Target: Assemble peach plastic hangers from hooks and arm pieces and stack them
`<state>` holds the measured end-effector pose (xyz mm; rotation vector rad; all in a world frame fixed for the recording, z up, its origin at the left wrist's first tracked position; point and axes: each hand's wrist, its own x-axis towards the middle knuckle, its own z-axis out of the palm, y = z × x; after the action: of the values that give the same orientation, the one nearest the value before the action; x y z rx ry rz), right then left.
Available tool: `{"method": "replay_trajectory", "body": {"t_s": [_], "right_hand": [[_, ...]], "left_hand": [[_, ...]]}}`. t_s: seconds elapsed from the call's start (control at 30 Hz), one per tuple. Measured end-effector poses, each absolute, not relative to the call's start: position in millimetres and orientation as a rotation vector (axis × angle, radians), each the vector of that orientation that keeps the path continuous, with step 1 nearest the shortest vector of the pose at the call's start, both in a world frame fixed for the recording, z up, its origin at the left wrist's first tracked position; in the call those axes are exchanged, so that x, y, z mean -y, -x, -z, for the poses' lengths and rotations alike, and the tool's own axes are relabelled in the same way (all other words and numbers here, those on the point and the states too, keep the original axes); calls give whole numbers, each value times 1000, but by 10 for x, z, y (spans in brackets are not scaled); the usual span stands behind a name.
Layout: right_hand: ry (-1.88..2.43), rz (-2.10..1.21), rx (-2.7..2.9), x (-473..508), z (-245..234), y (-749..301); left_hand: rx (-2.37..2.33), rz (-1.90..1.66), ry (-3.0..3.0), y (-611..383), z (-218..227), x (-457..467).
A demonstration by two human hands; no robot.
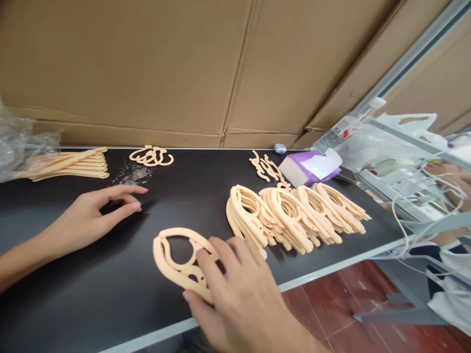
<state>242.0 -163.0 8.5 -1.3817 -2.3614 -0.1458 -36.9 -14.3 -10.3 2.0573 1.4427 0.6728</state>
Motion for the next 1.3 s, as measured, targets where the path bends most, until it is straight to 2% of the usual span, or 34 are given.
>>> {"method": "replay_trajectory", "body": {"t_s": [0.13, 0.3, 0.53, 0.67, 0.97, 1.17, 1.3], "right_hand": [[1390, 94, 2391, 1556, -67, -2265], [1284, 186, 2288, 1520, -253, -2465], [1474, 708, 2190, 1387, -446, -3078], [1549, 819, 2221, 1325, -337, -3221], [1560, 593, 2196, 1165, -325, -3241], [1727, 123, 2267, 587, -358, -3106], [1906, 136, 2389, 397, -298, -3033]], "left_hand": [[-1452, -672, -2046, 371, 94, 142], [-1436, -677, -2054, 365, 93, 154], [-1403, -661, -2046, 384, 135, 135], [-1409, -661, -2058, 389, 133, 130], [-1417, -669, -2049, 369, 109, 151], [-1352, -691, -2056, 369, 114, 165], [-1318, -710, -2039, 359, 114, 178]]}}
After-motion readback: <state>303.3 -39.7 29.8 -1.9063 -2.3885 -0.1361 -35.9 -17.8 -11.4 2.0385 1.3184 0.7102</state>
